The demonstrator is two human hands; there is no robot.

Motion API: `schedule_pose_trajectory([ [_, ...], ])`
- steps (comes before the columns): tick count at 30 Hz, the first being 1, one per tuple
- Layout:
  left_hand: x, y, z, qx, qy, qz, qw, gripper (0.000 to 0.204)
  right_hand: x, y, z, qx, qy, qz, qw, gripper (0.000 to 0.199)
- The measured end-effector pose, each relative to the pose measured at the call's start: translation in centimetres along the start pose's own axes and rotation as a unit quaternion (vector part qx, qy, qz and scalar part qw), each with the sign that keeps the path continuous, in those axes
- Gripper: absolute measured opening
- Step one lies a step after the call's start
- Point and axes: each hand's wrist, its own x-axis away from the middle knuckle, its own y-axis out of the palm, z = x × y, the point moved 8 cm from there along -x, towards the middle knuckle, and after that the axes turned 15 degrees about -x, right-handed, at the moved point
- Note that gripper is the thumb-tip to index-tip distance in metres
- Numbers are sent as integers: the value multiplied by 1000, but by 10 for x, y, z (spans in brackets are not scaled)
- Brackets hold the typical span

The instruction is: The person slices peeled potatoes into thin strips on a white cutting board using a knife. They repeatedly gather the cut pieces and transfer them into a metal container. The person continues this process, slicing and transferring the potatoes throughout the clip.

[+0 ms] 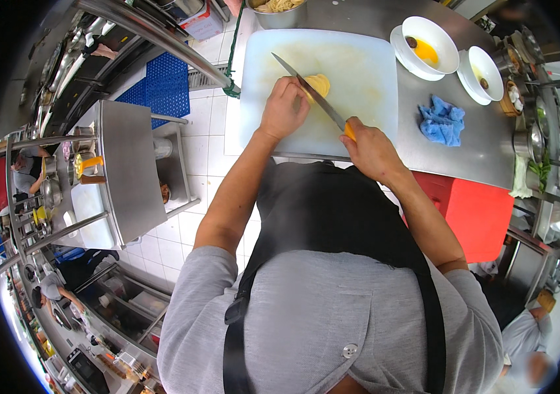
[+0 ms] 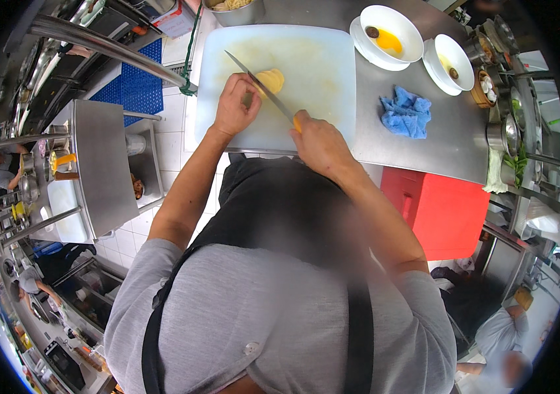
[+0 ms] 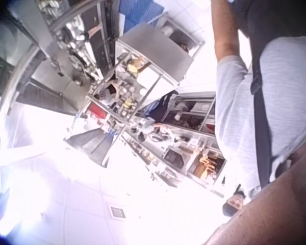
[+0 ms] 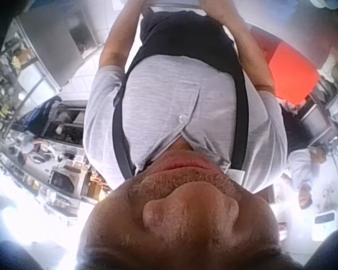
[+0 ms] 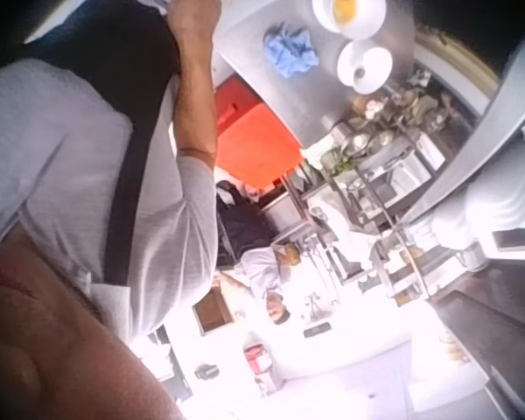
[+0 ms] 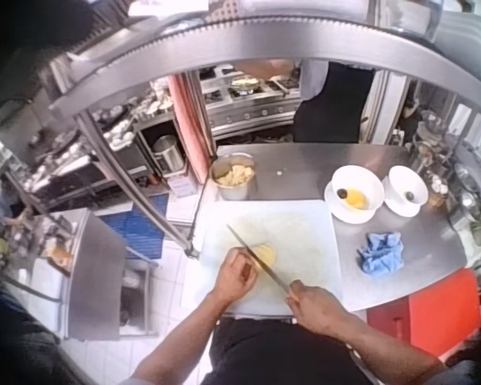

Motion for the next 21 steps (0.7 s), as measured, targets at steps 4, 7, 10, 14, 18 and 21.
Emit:
schedule_pose_trajectory([
  [4, -1, 0, -1, -2, -4, -2, 1000, 19, -1, 1, -2, 16, 13, -15, 1000, 27],
  [7, 0, 0, -2, -3, -5, -4, 1000, 20, -4, 4, -3, 28, 27, -24, 999, 27],
  [10, 0, 0, -1, 8, 6, 4, 1000, 19, -5, 7, 1, 31, 29, -29, 999, 28],
  [14, 0, 0, 0, -4, -4, -5, 1000, 19, -9, 10, 1, 40, 26, -29, 998, 28],
  [18, 0, 0, 0, -4, -1, -4, 1000, 18, -17, 17, 9, 45, 14, -21, 999, 28],
  [21, 1, -1, 1, -9, -5, 6, 1000, 19, -17, 23, 14, 55, 32, -28, 998, 29],
])
